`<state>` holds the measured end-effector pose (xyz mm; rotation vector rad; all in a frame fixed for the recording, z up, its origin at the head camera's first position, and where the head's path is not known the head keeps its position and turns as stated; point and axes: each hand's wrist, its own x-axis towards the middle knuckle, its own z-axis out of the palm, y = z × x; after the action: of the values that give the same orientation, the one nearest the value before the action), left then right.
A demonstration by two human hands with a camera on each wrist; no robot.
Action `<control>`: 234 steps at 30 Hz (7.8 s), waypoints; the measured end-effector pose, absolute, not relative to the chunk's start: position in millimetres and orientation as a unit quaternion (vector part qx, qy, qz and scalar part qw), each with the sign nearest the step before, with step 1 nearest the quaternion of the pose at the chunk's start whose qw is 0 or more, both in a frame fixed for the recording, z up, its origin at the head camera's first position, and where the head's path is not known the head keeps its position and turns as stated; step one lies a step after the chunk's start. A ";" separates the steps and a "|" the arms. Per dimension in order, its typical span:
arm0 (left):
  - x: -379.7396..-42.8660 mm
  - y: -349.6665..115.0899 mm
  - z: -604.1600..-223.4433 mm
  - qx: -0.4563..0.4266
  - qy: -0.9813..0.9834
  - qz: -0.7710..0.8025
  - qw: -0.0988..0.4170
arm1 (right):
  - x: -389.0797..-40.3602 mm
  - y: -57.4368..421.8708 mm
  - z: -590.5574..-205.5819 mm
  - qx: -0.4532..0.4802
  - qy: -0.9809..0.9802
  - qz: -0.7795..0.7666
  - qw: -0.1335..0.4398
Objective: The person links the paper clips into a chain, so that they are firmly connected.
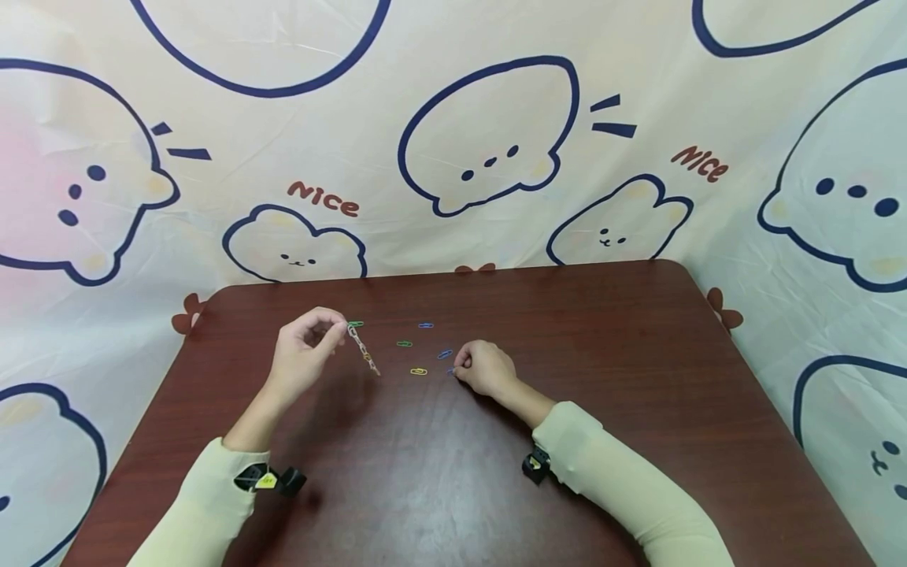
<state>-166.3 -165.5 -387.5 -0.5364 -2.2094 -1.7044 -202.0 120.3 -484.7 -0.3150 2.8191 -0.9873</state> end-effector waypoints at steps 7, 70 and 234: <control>-166.6 -165.5 -388.8 -0.183 -0.771 -0.592 0.148 | -205.8 125.0 -485.9 -0.125 0.912 -0.383 0.080; -168.9 -160.4 -383.9 -0.192 -0.780 -0.585 0.117 | -205.3 39.7 -375.8 -0.215 0.787 -0.576 0.062; -164.8 -184.3 -388.7 -0.193 -0.792 -0.566 0.125 | -235.2 101.1 -490.2 -0.108 0.916 -0.384 0.032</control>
<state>-164.8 -184.3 -388.7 -0.5638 -2.3074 -1.6496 -235.2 101.1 -490.2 -0.3323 2.8221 -1.1835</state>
